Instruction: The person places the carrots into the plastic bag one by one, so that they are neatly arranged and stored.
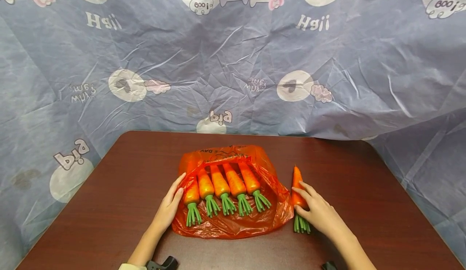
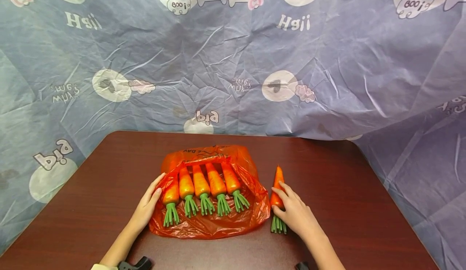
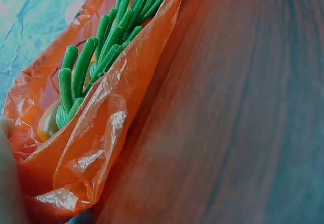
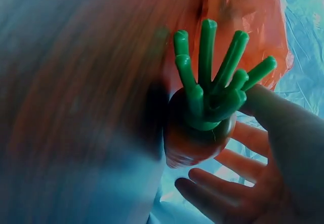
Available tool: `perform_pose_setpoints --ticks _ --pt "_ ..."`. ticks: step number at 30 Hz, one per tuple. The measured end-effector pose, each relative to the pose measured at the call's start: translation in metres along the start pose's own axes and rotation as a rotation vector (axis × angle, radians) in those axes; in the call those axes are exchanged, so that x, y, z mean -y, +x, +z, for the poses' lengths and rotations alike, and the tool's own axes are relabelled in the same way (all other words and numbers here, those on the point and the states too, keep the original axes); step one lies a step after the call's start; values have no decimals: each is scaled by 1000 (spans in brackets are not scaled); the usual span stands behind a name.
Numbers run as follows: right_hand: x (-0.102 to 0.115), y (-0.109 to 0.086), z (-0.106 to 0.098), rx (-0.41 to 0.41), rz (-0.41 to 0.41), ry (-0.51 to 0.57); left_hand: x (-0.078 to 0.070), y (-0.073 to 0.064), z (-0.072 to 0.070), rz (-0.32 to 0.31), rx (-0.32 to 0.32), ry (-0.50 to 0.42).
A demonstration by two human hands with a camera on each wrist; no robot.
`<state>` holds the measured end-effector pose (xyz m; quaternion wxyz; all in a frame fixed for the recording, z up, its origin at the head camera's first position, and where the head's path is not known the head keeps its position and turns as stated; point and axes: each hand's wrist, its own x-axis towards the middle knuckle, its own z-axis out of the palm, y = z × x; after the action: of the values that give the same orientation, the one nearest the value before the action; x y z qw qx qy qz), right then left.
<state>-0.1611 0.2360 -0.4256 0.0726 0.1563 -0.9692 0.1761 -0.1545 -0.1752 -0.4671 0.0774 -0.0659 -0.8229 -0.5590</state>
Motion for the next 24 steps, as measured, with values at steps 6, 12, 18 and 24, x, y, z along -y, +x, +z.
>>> perform_pose_setpoints --ticks 6,12,18,24 --pt "0 1 4 5 6 25 -3 -1 0 7 5 17" --pt "2 1 1 5 22 37 14 3 2 31 -5 37" --pt "3 -4 -4 -2 46 36 15 3 2 34 -12 35" --pt "8 -9 -13 -48 39 32 15 3 1 34 -13 36"
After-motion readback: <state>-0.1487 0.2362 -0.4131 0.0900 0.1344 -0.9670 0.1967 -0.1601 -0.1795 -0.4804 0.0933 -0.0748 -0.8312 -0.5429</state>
